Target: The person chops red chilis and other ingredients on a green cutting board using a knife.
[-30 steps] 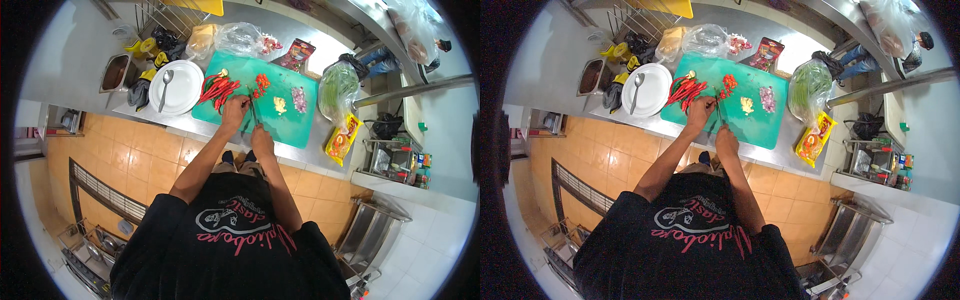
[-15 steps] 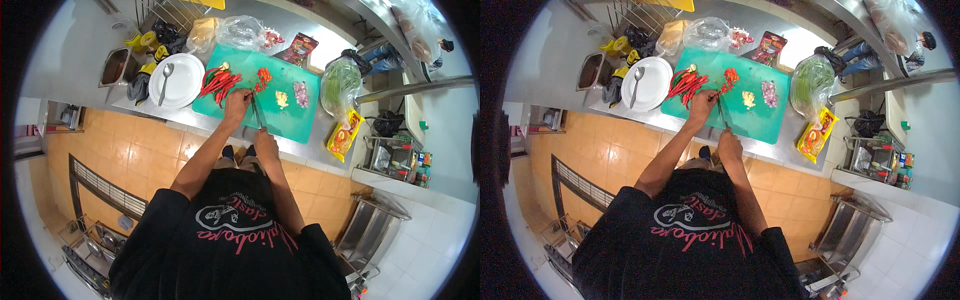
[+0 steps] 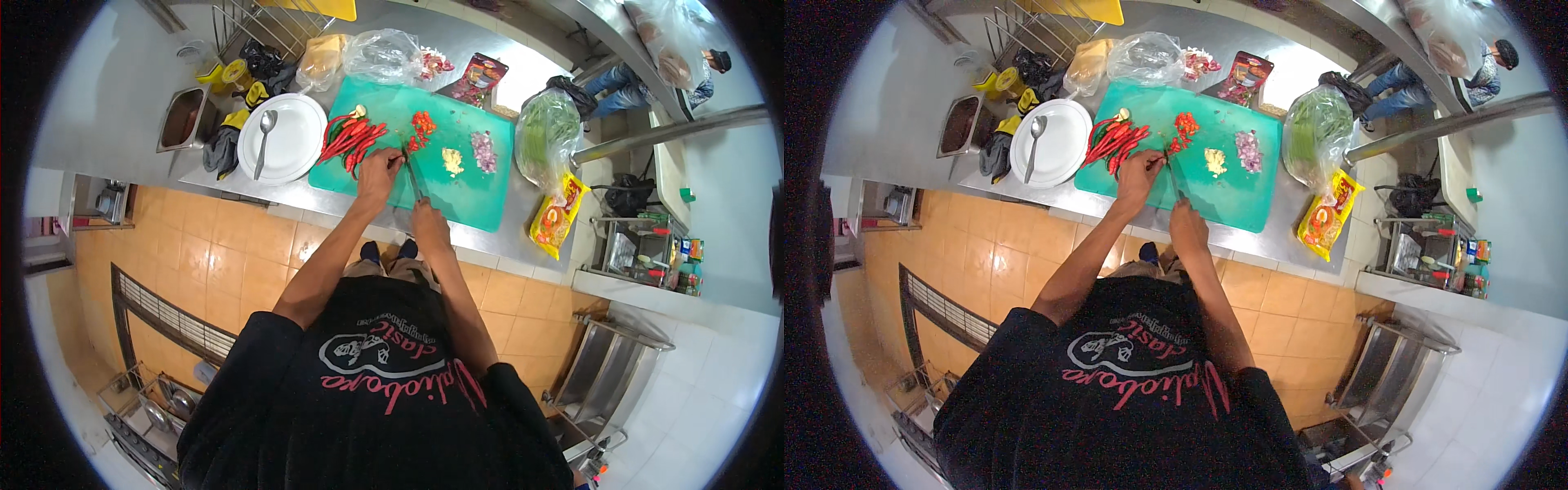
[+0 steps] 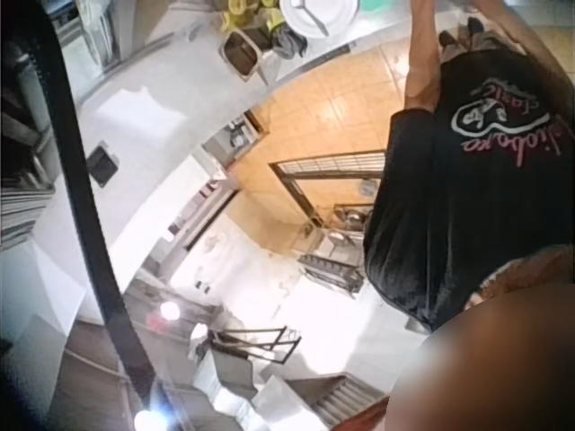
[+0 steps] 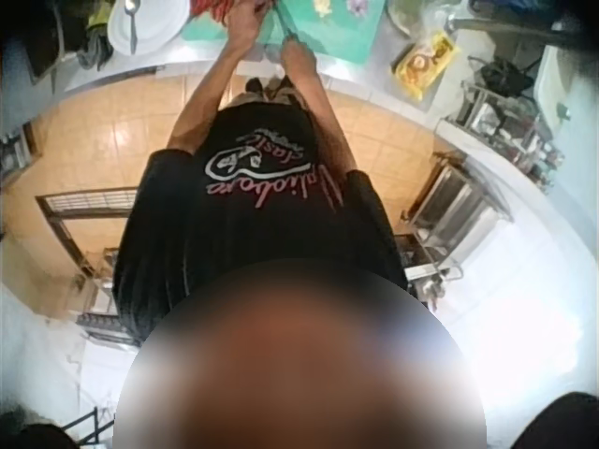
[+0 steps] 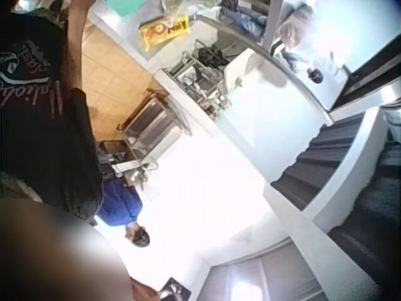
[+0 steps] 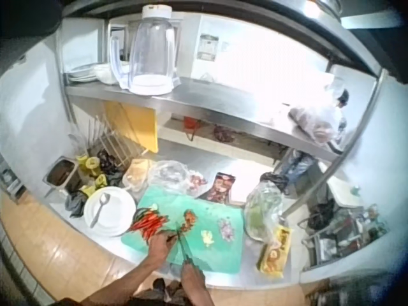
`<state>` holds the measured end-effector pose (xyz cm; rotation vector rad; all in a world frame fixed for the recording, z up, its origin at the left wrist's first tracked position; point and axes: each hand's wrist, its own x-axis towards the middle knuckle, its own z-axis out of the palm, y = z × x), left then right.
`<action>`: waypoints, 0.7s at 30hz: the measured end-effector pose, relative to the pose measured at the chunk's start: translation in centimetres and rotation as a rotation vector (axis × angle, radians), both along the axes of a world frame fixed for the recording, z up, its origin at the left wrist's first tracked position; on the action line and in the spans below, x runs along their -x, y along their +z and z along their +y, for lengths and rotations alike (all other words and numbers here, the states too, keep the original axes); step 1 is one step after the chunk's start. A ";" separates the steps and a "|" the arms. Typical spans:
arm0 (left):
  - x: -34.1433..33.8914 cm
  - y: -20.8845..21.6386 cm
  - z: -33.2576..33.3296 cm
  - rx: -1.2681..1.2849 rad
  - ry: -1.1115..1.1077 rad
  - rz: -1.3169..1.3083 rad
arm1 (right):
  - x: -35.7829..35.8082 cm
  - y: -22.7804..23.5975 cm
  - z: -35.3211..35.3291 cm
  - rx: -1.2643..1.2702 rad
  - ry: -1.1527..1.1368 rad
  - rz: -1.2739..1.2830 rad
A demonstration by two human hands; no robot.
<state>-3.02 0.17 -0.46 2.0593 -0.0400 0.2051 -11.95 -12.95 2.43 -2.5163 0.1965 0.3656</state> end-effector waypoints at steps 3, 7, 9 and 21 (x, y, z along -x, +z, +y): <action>0.4 -0.1 0.2 -0.108 -0.012 -0.066 | -1.0 -0.7 -0.1 0.052 0.041 -0.097; 1.0 -0.4 0.7 -0.062 -0.015 -0.095 | -0.7 -1.4 -1.6 0.001 0.014 -0.060; 1.0 -0.3 0.8 -0.081 -0.030 -0.097 | -0.5 -0.5 -1.6 -0.026 0.022 -0.086; 0.6 -0.8 1.7 -0.034 -0.022 -0.038 | 0.9 1.8 -2.0 0.061 0.115 -0.062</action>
